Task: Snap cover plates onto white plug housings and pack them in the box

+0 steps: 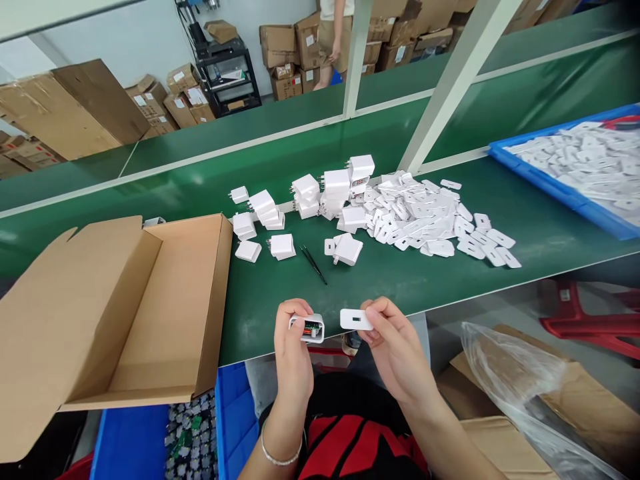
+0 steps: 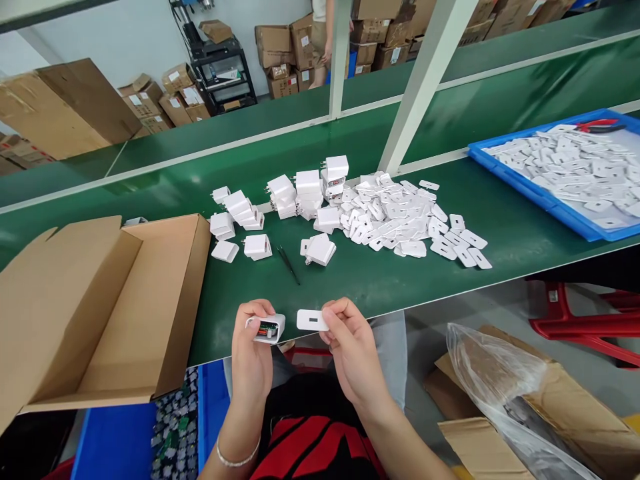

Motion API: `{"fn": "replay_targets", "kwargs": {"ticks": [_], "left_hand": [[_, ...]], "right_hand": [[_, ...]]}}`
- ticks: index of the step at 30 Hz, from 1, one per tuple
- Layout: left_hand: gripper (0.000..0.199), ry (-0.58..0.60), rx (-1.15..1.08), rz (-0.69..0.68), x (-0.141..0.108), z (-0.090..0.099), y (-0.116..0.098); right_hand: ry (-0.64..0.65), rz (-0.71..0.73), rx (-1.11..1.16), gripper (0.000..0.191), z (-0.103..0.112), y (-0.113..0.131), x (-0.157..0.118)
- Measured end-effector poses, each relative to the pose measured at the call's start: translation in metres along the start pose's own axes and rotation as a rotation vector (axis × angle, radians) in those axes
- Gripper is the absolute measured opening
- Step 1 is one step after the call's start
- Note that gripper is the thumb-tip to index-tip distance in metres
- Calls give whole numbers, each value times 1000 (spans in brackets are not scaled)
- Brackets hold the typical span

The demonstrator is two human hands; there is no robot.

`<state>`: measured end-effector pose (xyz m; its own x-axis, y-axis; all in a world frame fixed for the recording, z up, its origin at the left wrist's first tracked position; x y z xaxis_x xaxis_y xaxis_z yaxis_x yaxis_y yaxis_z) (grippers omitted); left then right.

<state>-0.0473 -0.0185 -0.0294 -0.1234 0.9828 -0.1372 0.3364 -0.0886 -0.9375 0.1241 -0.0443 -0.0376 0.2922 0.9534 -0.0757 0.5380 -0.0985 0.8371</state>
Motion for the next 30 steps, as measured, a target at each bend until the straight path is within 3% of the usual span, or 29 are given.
{"fn": "replay_targets", "kwargs": {"ticks": [5, 13, 23, 30], "left_hand": [[12, 64, -13, -15, 1, -1, -3], [33, 101, -85, 65, 1, -4, -4], [41, 379, -557, 454, -5, -19, 0], [38, 424, -585, 458, -7, -18, 1]], "right_hand": [[15, -11, -2, 33, -5, -2, 1], [20, -22, 8, 32, -5, -4, 4], [1, -33, -2, 28, 2, -8, 4], [-4, -33, 6, 29, 4, -11, 5]]}}
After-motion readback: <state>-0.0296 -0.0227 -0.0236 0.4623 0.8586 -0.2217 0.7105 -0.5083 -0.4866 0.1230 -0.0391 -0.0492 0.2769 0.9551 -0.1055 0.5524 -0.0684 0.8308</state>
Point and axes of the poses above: each hand's wrist, its own x-axis towards the middle knuckle, its own z-axis out of the back of the hand, y = z × x, the point moved 6 cm from there along x, towards the middle knuckle, and after that the axes turned 8 degrees about z, right-handed, at the moved point
